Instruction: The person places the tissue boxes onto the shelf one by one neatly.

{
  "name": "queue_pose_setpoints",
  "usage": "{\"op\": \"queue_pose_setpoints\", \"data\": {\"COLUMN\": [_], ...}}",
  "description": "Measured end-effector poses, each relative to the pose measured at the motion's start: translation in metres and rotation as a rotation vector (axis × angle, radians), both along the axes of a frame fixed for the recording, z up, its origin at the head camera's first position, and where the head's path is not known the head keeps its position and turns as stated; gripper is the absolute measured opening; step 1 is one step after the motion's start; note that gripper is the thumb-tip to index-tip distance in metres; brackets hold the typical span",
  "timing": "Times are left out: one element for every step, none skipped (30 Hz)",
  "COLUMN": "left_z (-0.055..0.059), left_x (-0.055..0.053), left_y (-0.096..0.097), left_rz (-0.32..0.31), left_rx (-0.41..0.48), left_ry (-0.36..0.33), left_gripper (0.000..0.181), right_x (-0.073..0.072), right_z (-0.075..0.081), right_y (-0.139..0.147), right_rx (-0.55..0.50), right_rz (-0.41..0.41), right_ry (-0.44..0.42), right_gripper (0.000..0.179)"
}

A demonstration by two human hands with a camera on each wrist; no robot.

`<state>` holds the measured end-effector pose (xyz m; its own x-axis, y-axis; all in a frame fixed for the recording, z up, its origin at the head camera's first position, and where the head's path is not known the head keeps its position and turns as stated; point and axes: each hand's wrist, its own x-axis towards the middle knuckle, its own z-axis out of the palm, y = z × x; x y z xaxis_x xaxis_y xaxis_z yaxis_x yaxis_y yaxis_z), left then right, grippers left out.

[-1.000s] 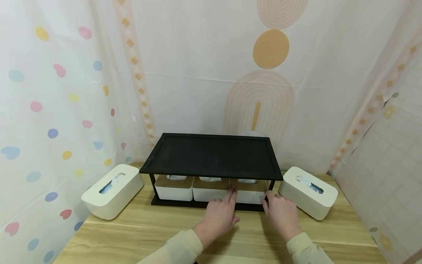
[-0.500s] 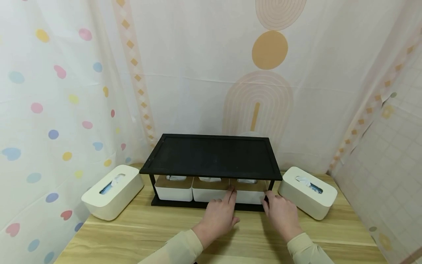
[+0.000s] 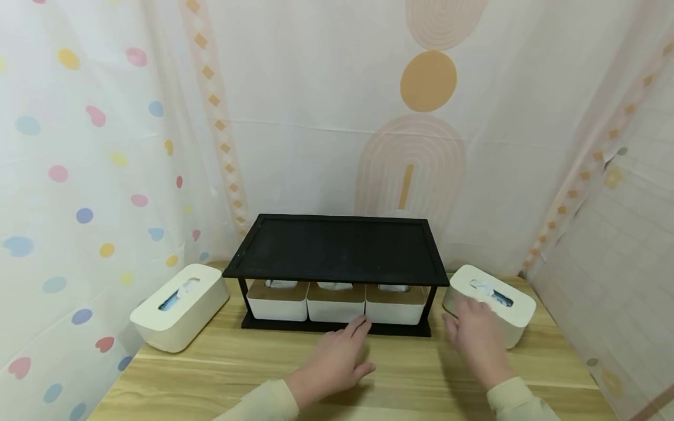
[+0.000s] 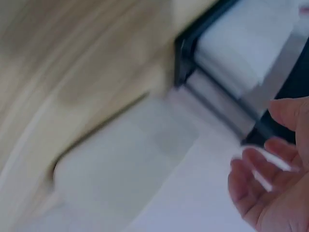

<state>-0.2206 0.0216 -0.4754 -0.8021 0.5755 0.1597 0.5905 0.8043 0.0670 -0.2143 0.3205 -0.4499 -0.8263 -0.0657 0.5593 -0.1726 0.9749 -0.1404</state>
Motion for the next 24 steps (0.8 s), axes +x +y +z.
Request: {"op": "queue_pose_setpoints", "data": {"left_z": [0.0,0.0,0.001,0.001,0.002,0.002,0.002,0.001,0.001,0.0,-0.001,-0.002,-0.004,-0.004,-0.006,-0.006,-0.007,-0.007,-0.007,-0.007,-0.007,-0.006,-0.006,-0.006], "left_x": [0.002,0.004,0.006,0.009,0.011,0.013,0.014,0.016,0.017,0.018,0.019,0.019,0.02,0.02,0.02,0.02,0.019,0.019,0.019,0.019,0.019,0.02,0.02,0.02], "left_y": [-0.005,-0.01,-0.015,-0.019,-0.022,-0.025,-0.028,-0.031,-0.033,-0.035,-0.037,-0.038,-0.04,-0.041,-0.041,-0.042,-0.043,-0.043,-0.044,-0.045,-0.046,-0.046,-0.047,-0.047], "left_rz": [-0.012,-0.022,-0.03,-0.039,-0.045,-0.052,-0.056,-0.062,-0.065,-0.069,-0.073,-0.08,-0.087,-0.097,-0.103,-0.111,-0.117,-0.12,-0.122,-0.123,-0.12,-0.12,-0.118,-0.117], "left_rx": [0.026,0.051,0.069,0.083,0.093,0.097,0.098,0.102,0.101,0.099,0.097,0.092,0.089,0.088,0.089,0.092,0.095,0.098,0.101,0.102,0.104,0.104,0.104,0.102], "left_ry": [-0.046,-0.09,-0.116,-0.134,-0.152,-0.163,-0.172,-0.177,-0.184,-0.192,-0.198,-0.198,-0.206,-0.213,-0.223,-0.231,-0.237,-0.246,-0.252,-0.252,-0.254,-0.254,-0.261,-0.27], "left_gripper": [0.078,0.077,0.076,0.076,0.075,0.074,0.074,0.073,0.073,0.072,0.072,0.072,0.072,0.071,0.071,0.071,0.071,0.07,0.07,0.07,0.07,0.069,0.069,0.069], "right_x": [0.0,0.0,0.001,0.002,0.003,0.005,0.006,0.007,0.008,0.009,0.009,0.01,0.01,0.011,0.011,0.011,0.012,0.012,0.012,0.011,0.011,0.01,0.009,0.008], "right_z": [0.003,0.006,0.009,0.012,0.014,0.016,0.017,0.017,0.017,0.016,0.015,0.014,0.012,0.011,0.01,0.01,0.01,0.01,0.009,0.009,0.009,0.009,0.009,0.009], "right_y": [0.01,0.022,0.033,0.044,0.054,0.064,0.072,0.079,0.084,0.089,0.091,0.094,0.096,0.098,0.099,0.1,0.1,0.101,0.101,0.102,0.102,0.102,0.103,0.103], "right_rx": [-0.008,-0.021,-0.043,-0.062,-0.086,-0.103,-0.111,-0.113,-0.109,-0.101,-0.096,-0.085,-0.083,-0.086,-0.089,-0.093,-0.095,-0.095,-0.091,-0.081,-0.068,-0.058,-0.05,-0.042], "right_rz": [-0.024,-0.057,-0.104,-0.136,-0.165,-0.185,-0.197,-0.202,-0.198,-0.187,-0.182,-0.174,-0.168,-0.167,-0.168,-0.166,-0.164,-0.161,-0.155,-0.147,-0.137,-0.126,-0.119,-0.112], "right_ry": [-0.002,-0.016,-0.073,-0.126,-0.182,-0.238,-0.294,-0.343,-0.387,-0.417,-0.439,-0.458,-0.476,-0.485,-0.495,-0.504,-0.509,-0.513,-0.513,-0.509,-0.51,-0.507,-0.503,-0.5], "right_gripper": [0.054,0.059,0.063,0.067,0.07,0.072,0.073,0.075,0.075,0.075,0.073,0.071,0.069,0.068,0.066,0.065,0.064,0.063,0.063,0.063,0.062,0.061,0.06,0.059]}}
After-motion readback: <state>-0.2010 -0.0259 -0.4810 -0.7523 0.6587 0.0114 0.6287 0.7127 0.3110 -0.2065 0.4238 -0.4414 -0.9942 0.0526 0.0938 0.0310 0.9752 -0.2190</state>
